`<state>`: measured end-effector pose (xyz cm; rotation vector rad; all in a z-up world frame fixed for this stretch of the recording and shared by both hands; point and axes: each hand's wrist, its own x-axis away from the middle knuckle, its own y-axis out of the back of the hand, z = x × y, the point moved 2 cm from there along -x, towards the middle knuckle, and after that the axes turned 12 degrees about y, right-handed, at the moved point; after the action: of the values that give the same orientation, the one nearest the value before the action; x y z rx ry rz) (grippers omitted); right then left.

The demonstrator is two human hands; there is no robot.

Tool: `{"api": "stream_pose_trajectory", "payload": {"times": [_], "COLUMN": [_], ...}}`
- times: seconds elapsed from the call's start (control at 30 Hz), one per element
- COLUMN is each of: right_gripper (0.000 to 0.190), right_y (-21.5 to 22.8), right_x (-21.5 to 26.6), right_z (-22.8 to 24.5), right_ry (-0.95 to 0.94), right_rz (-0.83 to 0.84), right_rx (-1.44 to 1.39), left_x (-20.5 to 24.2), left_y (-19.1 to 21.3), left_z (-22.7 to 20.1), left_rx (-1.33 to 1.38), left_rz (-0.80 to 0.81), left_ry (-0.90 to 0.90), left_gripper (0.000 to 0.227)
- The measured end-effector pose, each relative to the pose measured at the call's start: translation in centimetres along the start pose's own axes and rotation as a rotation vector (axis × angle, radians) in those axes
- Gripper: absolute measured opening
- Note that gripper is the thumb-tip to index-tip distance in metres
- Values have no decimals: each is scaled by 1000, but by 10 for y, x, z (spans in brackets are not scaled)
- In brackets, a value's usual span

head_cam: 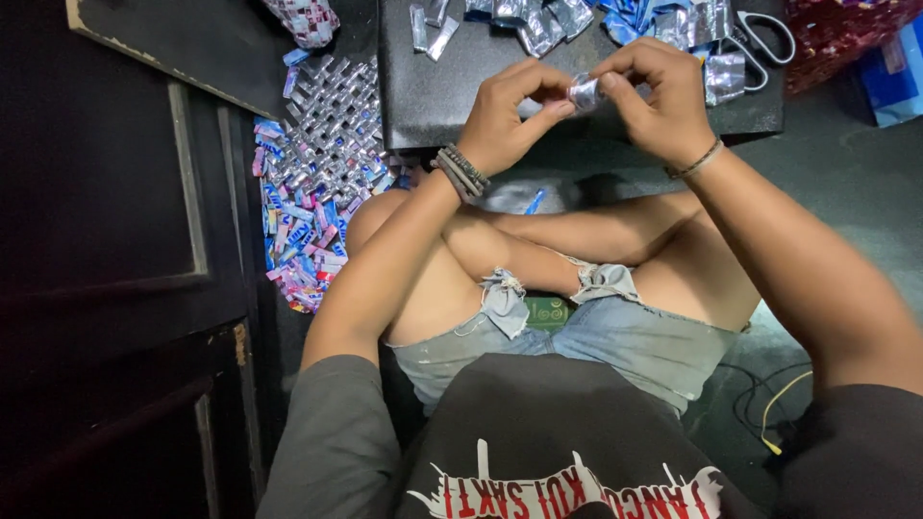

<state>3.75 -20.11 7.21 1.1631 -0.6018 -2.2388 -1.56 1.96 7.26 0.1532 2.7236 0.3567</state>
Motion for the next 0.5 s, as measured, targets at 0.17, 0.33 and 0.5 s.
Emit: {"api": "stream_pose_trajectory", "payload": {"times": [0.17, 0.33, 0.5], "right_gripper": [15, 11, 13], "right_y": [-9, -15, -6], "right_x": [6, 9, -3], "right_z": [6, 15, 31], "right_ry": [-134, -173, -19], "right_rz": [-92, -137, -108], "right_rx": [-51, -48, 14], "left_x": [2, 7, 4], "left_y": [-5, -12, -3], "left_z": [1, 3, -7], "left_rx": [66, 117, 16], "left_rz": [-70, -118, -137], "left_ry": [83, 121, 36], "left_gripper": [26, 22, 13]}}
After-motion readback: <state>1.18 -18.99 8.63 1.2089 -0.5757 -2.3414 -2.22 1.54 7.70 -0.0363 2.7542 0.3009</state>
